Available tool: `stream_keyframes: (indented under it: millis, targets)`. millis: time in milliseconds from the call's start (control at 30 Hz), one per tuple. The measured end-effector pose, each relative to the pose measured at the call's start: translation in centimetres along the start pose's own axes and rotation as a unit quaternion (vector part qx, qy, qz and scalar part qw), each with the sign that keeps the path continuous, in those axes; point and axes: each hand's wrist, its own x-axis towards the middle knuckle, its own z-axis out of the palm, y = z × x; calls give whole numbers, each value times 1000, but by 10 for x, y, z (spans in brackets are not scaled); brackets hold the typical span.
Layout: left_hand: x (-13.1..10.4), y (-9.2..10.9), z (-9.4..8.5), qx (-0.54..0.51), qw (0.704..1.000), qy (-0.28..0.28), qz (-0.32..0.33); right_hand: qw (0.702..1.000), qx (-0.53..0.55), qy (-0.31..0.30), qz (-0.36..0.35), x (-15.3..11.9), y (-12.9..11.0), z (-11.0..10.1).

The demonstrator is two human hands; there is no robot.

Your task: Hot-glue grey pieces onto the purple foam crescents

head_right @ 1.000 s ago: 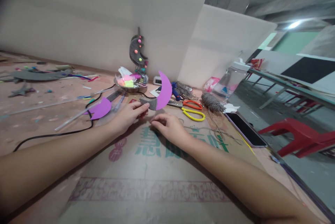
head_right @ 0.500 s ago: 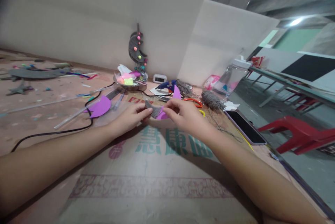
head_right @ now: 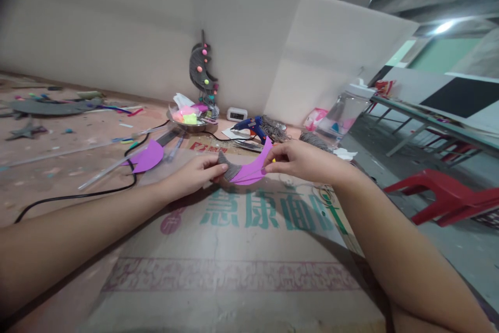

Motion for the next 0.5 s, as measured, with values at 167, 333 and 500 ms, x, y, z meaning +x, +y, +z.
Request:
stream_keyframes:
  millis: [167,333,500]
  targets:
    - [0,2,1,-11,1000,0,-4,994,6,106,11,3,-10,9]
    - [1,3,-1,-54,996,49,-59,991,51,123,-26,2,-35,24]
    - [4,-2,-6,-120,981,118,-101,985,-5,171,4,5,-33,34]
